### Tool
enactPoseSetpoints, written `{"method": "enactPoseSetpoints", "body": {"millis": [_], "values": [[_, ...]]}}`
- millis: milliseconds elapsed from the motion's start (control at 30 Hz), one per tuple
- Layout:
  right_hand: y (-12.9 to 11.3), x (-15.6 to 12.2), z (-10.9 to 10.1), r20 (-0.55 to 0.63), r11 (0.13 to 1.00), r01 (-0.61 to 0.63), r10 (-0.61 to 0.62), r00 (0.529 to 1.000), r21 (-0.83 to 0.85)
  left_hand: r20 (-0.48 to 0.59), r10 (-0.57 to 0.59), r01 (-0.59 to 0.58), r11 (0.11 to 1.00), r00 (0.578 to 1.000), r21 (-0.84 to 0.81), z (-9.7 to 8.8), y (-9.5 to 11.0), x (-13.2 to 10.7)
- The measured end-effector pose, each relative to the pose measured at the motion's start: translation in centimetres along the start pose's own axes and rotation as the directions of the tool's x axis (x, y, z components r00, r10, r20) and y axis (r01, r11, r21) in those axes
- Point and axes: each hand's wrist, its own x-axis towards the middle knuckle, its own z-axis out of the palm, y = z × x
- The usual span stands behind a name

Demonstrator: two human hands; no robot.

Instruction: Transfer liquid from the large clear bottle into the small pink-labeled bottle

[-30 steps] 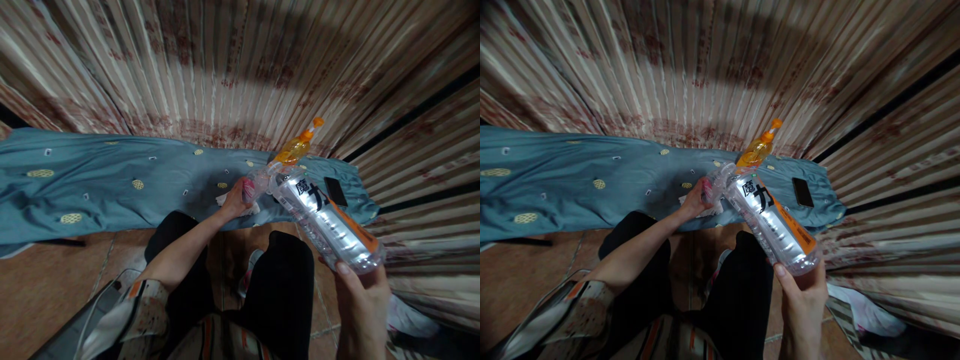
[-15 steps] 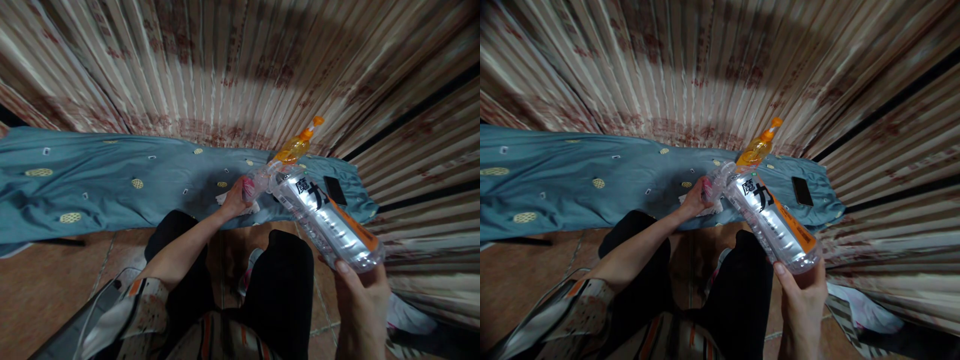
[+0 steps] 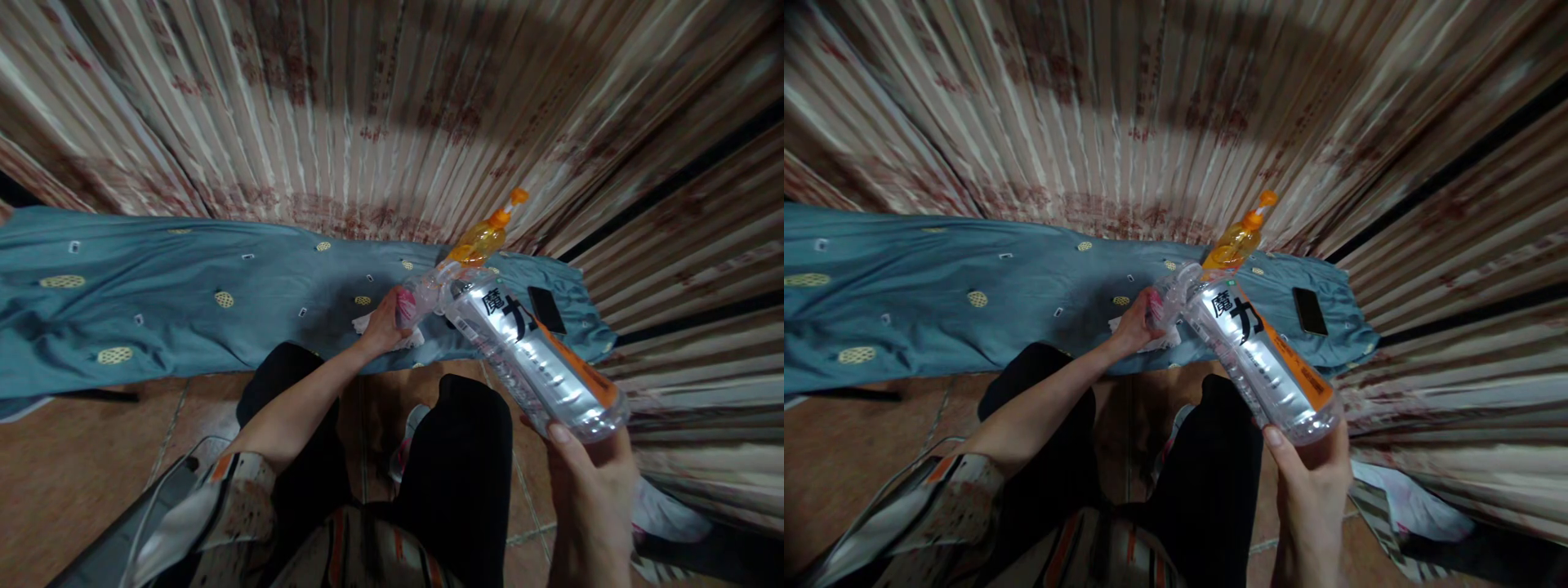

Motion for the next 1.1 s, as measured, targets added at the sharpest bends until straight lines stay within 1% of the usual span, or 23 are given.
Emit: {"method": "enactPoseSetpoints", "body": {"millis": [133, 333, 533, 600, 733, 833, 967, 1100], "values": [[0.1, 0.0, 0.0, -0.02, 1.0, -0.015, 0.015, 1.0, 0.017, -0.034, 0.052, -0.053, 0.998, 0.998, -0.035, 0.3, -1.0, 0.2], [-0.2, 0.0, 0.2, -0.04, 0.999, -0.034, 0.034, 0.999, 0.017, -0.026, 0.04, -0.041, 0.998, 0.999, -0.043, 0.2, -1.1, 0.2], [-0.5, -0.1, 0.2, -0.021, 0.999, -0.032, 0.032, 0.999, 0.024, -0.036, 0.049, -0.05, 0.998, 0.998, -0.027, 0.4, -1.3, 0.3], [-0.7, -0.1, 0.3, -0.03, 0.999, -0.047, 0.047, 0.998, 0.012, -0.032, 0.05, -0.051, 0.998, 0.998, -0.024, 0.4, -1.3, 0.4], [-1.1, -0.2, 0.4, -0.054, 0.996, -0.085, 0.086, 0.995, 0.018, -0.004, 0.007, -0.007, 1.0, 1.0, 0.006, 0.2, -0.8, 0.2], [-0.9, -0.1, 0.3, -0.054, 0.997, -0.076, 0.077, 0.996, 0.015, 0.003, -0.001, 0.001, 1.0, 1.0, 0.013, 0.1, -0.5, 0.2], [-0.2, -0.1, -0.1, -0.04, 0.998, -0.055, 0.054, 0.998, -0.016, -0.003, 0.021, -0.021, 1.0, 1.0, 0.0, -0.1, -0.4, 0.2], [-0.2, 0.0, -0.2, -0.042, 0.997, -0.079, 0.08, 0.996, 0.015, -0.008, 0.002, -0.002, 1.0, 1.0, 0.004, -0.1, -0.3, 0.1]]}}
